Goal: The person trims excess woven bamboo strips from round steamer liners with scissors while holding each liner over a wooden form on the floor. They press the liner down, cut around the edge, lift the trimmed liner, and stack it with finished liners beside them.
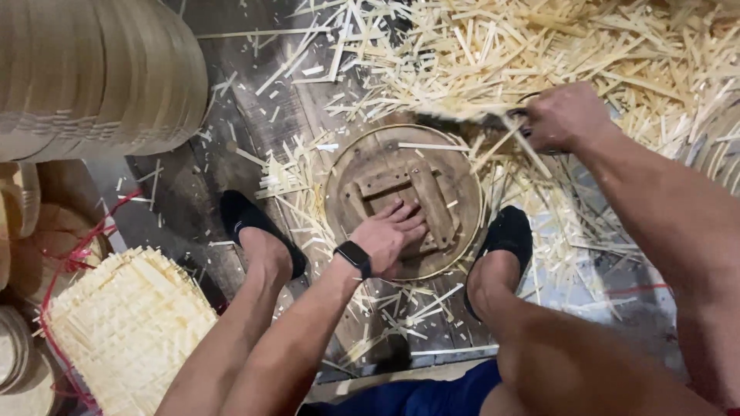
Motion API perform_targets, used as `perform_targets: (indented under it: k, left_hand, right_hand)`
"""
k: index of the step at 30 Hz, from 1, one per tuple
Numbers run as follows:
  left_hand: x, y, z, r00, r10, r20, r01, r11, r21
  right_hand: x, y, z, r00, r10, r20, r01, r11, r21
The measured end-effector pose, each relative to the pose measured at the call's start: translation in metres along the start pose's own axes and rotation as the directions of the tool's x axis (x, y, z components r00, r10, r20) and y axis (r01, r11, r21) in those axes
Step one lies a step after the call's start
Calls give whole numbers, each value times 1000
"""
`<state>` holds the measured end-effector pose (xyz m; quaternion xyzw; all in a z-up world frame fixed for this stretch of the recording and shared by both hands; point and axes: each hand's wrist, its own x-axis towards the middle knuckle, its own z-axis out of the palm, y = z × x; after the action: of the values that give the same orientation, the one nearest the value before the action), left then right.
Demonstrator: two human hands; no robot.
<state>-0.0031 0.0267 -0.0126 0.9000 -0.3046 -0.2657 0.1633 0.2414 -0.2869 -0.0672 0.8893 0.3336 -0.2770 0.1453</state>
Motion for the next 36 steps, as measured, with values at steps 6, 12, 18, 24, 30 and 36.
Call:
perform_targets:
  k: [6, 12, 18, 24, 30, 36]
  left_hand:
    - [18, -20, -57, 923, -362, -130, 261, 837, -481]
    - [98, -120, -42, 640, -468, -609, 324, 883, -339]
    - [128, -111, -81, 734, -676, 72, 556, 535, -636]
    - [127, -109, -61, 736, -648, -195, 487, 707, -512]
    - [86, -116, -79, 654, -756, -29, 539, 493, -683]
    - [20, -198, -26, 582, -789, 199, 597, 248, -763]
  right_hand:
    - [-45, 39, 24, 941, 339, -14, -332, 929, 160]
    - [-52, -26, 57, 879, 475, -52, -330, 683, 652]
    - [-41, -118, 47, 950, 254, 183, -200, 42, 979]
    - [-34, -118, 56, 953, 210, 218, -207, -77, 975]
    - [-58, -119, 20, 933, 323, 157, -194, 84, 978]
    - [-78, -138, 50, 929, 271, 251, -249, -43, 968]
